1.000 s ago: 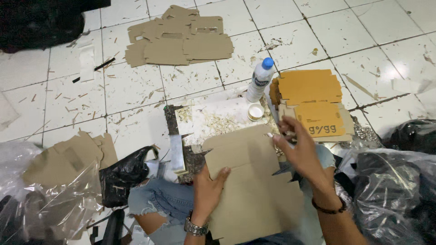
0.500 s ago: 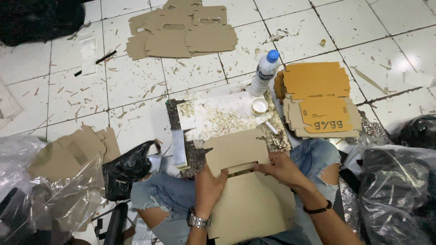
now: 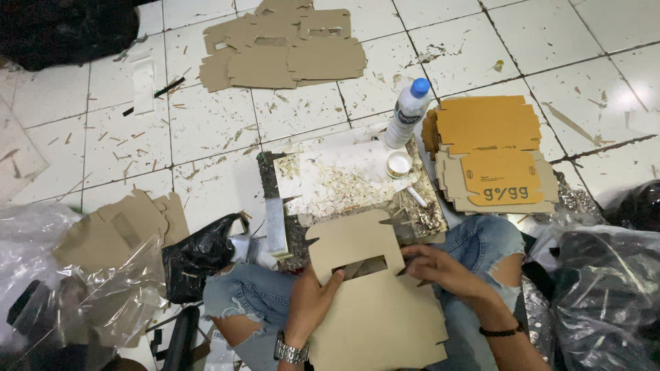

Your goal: The person sits on the floor and assembles flat cardboard pieces into box shapes by folding and pressing the edges. They handle each piece individually, aligning flaps and smoothing the joints to form the box structure.

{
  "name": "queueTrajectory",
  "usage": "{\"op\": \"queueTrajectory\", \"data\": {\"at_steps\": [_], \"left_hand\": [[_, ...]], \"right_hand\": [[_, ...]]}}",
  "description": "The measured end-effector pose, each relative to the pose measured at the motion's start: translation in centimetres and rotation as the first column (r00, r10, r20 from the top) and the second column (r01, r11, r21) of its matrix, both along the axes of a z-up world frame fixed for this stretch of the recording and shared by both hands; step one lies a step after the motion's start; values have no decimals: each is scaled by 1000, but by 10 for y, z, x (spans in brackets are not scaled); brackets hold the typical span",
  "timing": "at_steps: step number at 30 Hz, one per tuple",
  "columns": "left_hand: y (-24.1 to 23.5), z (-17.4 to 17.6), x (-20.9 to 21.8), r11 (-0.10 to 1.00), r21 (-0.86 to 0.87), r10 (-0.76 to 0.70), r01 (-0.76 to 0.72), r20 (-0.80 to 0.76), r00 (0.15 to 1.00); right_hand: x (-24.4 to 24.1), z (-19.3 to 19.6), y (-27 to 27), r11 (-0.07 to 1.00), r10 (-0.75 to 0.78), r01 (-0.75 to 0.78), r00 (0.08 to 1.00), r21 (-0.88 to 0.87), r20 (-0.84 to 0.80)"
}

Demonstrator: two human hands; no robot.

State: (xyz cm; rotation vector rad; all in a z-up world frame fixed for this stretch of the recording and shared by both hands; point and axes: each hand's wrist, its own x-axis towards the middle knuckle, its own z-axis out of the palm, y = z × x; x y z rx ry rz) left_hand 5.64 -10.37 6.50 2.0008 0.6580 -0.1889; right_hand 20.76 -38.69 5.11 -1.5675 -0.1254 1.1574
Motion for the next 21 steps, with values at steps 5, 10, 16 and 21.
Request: {"op": "queueTrajectory", "data": {"at_steps": [5,10,16,21], "left_hand": [[7,-2,-12,994,52,100,-92,-204,974],[6,-17,22,963,83,244,-256,128,961],[2,-2,85,908,411,-9,-81,212,977],[-5,-56,93,644,762,-152,74,32,988]], "right_hand": [[-17,-44,-26,981,-179,178,984,76,16],[5,-77,2,915,-400,375,895,150,198],[55,-75,53,913,-162,392,599,-111,784],[46,-50,69,864,364,389,-42,-320,930]]}}
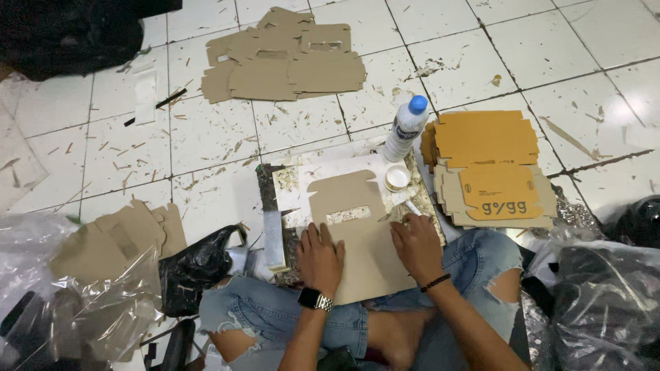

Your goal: The person sits on the floor and assembles flat cardboard pieces into box shapes by folding and pressing the edges. They handle each piece individually, aligning flaps and smoothing the joints to form the box structure.

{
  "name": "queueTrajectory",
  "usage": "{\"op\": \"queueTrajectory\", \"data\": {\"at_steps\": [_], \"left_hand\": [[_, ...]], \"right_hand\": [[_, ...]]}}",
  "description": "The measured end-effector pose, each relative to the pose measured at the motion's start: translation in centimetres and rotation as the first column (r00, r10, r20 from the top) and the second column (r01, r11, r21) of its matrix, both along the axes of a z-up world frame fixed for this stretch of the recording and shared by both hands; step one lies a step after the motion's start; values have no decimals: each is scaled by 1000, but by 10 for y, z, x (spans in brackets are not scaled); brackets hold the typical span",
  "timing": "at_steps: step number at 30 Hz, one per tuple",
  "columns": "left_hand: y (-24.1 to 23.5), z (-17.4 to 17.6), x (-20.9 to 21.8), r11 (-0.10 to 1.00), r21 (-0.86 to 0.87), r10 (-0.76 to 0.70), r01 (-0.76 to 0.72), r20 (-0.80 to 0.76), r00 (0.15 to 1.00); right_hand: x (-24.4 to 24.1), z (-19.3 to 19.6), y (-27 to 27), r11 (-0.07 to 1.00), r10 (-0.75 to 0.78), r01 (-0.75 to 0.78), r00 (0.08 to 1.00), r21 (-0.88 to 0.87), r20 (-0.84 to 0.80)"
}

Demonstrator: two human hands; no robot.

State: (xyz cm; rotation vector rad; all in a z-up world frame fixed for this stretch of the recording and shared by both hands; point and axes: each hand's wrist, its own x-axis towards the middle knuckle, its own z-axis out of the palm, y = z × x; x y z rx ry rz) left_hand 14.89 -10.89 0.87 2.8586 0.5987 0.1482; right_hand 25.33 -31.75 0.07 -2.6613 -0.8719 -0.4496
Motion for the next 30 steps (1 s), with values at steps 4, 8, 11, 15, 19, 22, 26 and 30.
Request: {"op": "queueTrajectory", "data": {"at_steps": [4,8,11,15,19,22,26,30], "left_hand": [[-2,8,-3,999,-24,25,-25,16,1000],[8,9,11,996,-85,8,4,144,990],[20,-13,23,995,-72,-56,74,223,973],[28,-37,24,988,-113,-68,101,267,961],[33,-52,21,977,-174,-64,126,324,944],[36,-47,23,968,-219,-36,121,353,935],[37,-53,25,977,-186,-18,99,394,919],[37,-57,27,982,-170,-6,87,432,902]], "right_hand": [[10,-24,-15,981,-125,124,992,150,-2],[35,-22,-23,961,-234,244,968,127,-89],[43,-15,-24,955,-278,292,942,55,-190],[39,4,-19,889,-272,379,888,257,-370],[56,30,-4,843,-130,300,919,447,-372],[79,25,3,849,-120,283,925,446,-360],[107,12,10,890,-84,233,929,391,-361],[126,-8,12,948,-49,126,965,294,-258]]}}
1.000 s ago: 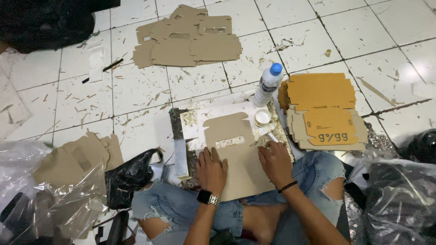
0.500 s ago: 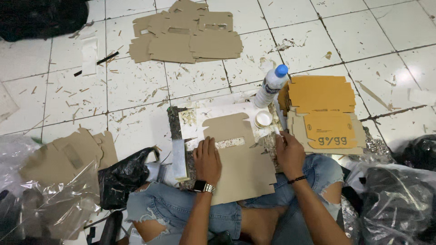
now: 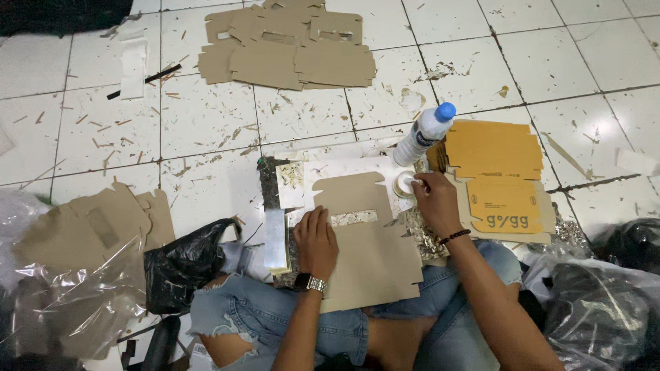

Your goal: The person sits on the floor and assembles flat cardboard pieces into box shapes by folding and pressing the edges. They handle each piece individually, aligning flaps and smoothing the joints to form the box structure.

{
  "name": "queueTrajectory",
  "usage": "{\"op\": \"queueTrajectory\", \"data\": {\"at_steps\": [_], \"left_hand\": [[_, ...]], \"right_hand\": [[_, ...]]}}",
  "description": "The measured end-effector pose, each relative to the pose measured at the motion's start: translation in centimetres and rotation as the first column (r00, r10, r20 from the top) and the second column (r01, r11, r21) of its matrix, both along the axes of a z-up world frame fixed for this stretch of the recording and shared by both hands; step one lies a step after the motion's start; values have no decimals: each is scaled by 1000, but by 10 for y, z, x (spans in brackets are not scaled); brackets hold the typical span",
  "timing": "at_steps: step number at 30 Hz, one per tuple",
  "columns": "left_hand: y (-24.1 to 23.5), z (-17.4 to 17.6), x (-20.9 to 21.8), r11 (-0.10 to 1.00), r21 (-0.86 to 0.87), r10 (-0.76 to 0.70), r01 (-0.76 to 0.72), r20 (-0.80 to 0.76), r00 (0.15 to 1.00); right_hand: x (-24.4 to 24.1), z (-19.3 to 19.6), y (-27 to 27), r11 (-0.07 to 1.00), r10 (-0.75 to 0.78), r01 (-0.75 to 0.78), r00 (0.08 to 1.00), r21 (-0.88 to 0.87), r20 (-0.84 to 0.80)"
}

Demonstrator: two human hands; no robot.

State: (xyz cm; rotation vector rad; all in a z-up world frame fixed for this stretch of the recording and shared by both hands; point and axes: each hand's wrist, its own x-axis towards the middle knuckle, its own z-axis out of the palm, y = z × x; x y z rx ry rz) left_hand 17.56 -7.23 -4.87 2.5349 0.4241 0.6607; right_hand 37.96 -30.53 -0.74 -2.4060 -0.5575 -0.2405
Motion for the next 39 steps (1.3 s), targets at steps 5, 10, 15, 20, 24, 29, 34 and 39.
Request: {"op": "queueTrajectory", "data": {"at_steps": [5,10,15,20,24,29,34,39], "left_hand": [[-1,-5,1,1000,13,21,-22,17,1000],[3,-28,4,999,-22,33,-32,61,998],[4,-22,1,998,-55,-9,13,76,997],[3,-26,2,1000,-9,20,-19,66,998],[1,-38,4,998,-7,65,-64,84,994],[2,-24,2,998,-8,67,-67,97,993],[2,-19,3,998,-25,55,-53,83,995],[-3,-19,4,994,-47,104,-101,50,993]], "right_hand": [[5,1,1,998,50,-49,998,-47,32],[-9,25,0,997,-73,72,996,13,49],[-19,15,-13,894,-276,349,923,281,-268],[-33,18,-3,648,-231,629,700,430,-675],[-36,6,-5,309,123,845,421,438,-899],[-31,-37,-17,236,238,861,399,451,-886],[-51,-16,3,252,-1,802,560,542,-828],[-61,-19,0,246,-25,712,683,658,-730]]}}
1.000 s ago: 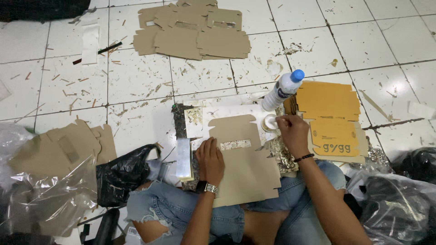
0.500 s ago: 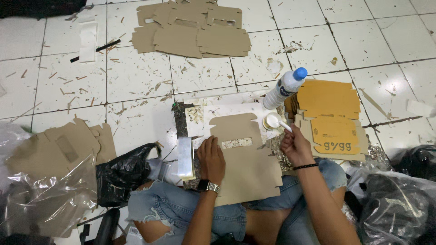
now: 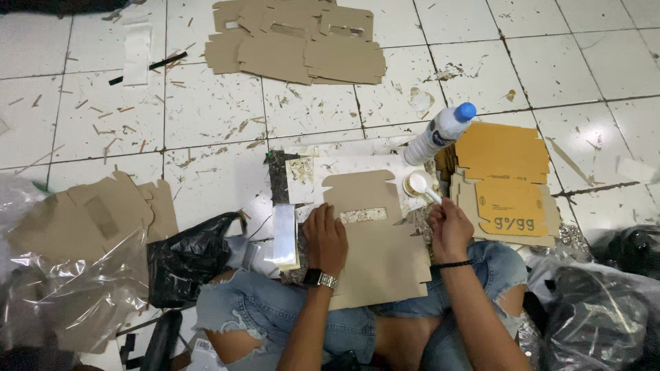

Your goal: The person sits on the floor and assembles flat cardboard pieces into box shapes by folding and pressing the edges. They handle each piece individually, aligning flaps and smoothing the joints to form the box structure.

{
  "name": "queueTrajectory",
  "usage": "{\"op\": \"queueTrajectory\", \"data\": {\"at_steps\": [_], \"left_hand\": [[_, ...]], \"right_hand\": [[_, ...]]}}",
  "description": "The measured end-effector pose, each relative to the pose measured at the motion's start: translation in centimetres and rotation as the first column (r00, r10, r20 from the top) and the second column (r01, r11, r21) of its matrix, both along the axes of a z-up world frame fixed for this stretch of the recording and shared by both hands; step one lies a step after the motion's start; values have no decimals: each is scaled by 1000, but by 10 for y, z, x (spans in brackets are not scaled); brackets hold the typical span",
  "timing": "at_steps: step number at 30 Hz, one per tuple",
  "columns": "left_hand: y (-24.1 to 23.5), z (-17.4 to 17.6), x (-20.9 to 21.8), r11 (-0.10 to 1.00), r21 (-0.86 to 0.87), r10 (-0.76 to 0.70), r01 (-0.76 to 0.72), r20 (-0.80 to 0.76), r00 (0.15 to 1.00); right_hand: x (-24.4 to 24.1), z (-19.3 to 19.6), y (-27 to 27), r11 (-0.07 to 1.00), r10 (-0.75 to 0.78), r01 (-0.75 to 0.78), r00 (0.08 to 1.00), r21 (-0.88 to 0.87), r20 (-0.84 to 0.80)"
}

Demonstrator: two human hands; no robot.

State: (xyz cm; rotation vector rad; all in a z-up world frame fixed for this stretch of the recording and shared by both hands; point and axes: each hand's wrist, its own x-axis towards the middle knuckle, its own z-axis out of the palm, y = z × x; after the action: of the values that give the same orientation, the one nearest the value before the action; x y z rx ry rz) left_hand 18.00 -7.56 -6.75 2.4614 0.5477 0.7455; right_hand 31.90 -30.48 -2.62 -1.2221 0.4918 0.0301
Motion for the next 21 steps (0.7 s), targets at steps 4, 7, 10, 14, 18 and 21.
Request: {"op": "queueTrajectory", "data": {"at_steps": [4,7,10,14,18,21], "left_hand": [[4,-2,-4,999,24,-48,48,-22,999],[7,-7,-3,996,15,-88,88,1,996],[5,-7,-4,997,41,-61,63,-42,997],[2,2,-5,998,3,-59,59,-15,998],[1,-1,-1,1000,20,-15,14,34,999],[4,-2,-2,999,19,-38,37,54,998]], "right_hand": [[-3,-13,-7,999,16,-14,998,43,-55],[-7,-15,-7,995,-4,10,998,101,-61],[-22,2,4,977,-7,29,995,211,-104],[-52,15,40,958,88,-48,987,282,-131],[-74,9,86,959,284,-285,958,15,32],[-83,3,106,776,437,-309,892,-550,114]]}}
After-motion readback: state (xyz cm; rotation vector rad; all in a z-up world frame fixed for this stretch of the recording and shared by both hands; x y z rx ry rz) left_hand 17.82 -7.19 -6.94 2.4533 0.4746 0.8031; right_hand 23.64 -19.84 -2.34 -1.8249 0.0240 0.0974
